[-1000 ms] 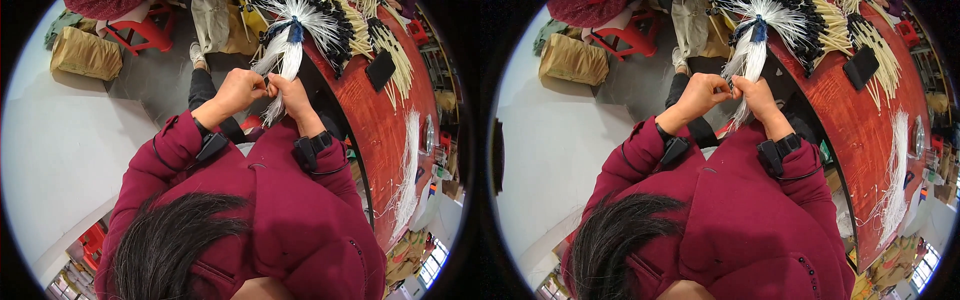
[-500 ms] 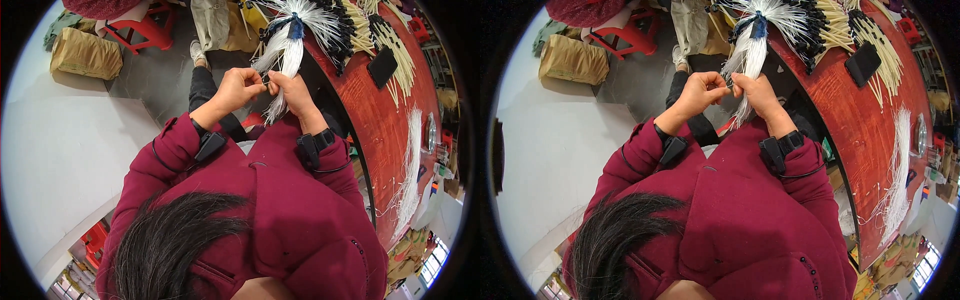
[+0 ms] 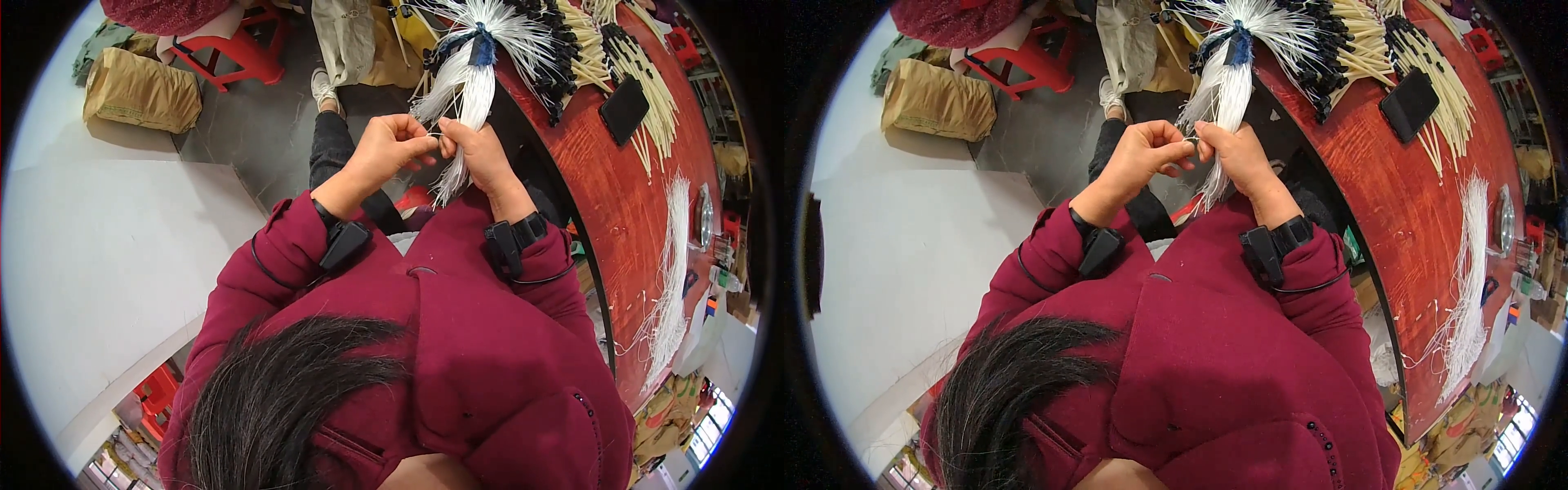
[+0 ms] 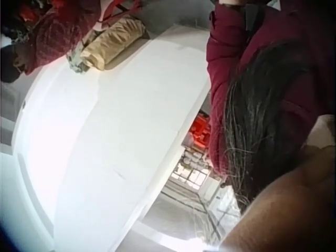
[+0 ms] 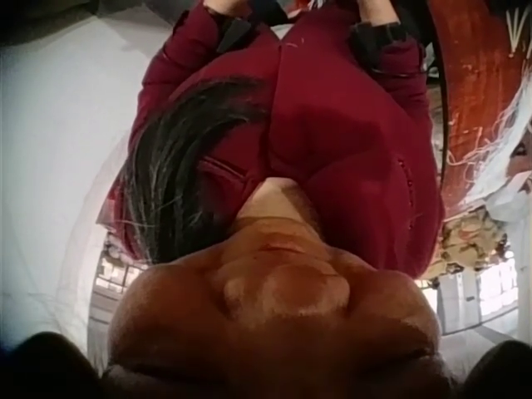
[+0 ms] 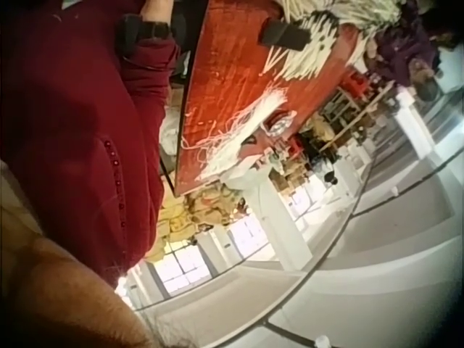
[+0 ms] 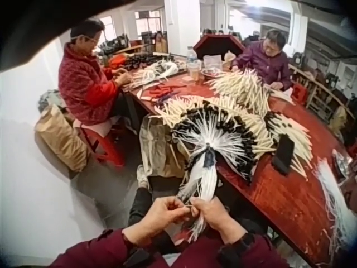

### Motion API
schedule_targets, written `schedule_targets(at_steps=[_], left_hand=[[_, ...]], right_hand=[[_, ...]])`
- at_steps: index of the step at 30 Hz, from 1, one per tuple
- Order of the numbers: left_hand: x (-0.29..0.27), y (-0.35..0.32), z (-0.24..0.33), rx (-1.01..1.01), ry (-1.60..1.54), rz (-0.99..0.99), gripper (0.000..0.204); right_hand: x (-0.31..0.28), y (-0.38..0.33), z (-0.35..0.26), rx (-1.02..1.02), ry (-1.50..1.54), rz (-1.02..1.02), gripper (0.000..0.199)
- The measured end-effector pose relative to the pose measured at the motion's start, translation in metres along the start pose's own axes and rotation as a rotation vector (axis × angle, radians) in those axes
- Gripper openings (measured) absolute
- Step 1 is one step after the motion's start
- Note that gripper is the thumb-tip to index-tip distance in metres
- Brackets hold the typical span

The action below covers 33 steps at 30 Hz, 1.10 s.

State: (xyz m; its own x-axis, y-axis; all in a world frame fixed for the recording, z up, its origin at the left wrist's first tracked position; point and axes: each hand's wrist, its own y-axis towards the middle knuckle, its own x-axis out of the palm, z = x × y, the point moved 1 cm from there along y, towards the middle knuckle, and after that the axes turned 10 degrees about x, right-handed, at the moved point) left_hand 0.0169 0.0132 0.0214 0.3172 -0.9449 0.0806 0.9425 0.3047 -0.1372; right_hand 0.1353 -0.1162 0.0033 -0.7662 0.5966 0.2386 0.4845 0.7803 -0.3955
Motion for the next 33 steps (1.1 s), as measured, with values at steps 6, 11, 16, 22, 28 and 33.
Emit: schedule_targets(at_steps=[6, 11, 16, 22, 28, 33], left_hand=[[-0.006, -0.003, 0.002, -0.18, -0.478, 0.047, 0.01], [-0.01, -0.004, -0.007, -0.156, -0.465, 0.122, 0.009], [-0.015, -0.007, -0.014, -0.188, -0.496, 0.181, 0.011], [-0.014, -0.012, 0.003, -0.301, -0.555, 0.178, 0.02], [-0.018, -0.003, -0.009, -0.205, -0.234, -0.02, 0.023], [-0.021, -0.011, -0.021, -0.312, -0.482, 0.066, 0.019]], right_hand=[[0.0, -0.001, -0.002, 0.012, -0.012, 0.014, 0.033], [0.005, -0.004, -0.008, 0.006, -0.051, 0.011, 0.035], [0.002, -0.003, -0.006, 0.005, -0.063, 0.011, 0.035], [-0.001, -0.002, -0.003, 0.003, -0.052, -0.003, 0.03], [-0.002, -0.003, -0.002, 0.006, -0.026, -0.011, 0.028], [-0.002, -0.004, -0.006, 0.007, -0.068, -0.01, 0.028]])
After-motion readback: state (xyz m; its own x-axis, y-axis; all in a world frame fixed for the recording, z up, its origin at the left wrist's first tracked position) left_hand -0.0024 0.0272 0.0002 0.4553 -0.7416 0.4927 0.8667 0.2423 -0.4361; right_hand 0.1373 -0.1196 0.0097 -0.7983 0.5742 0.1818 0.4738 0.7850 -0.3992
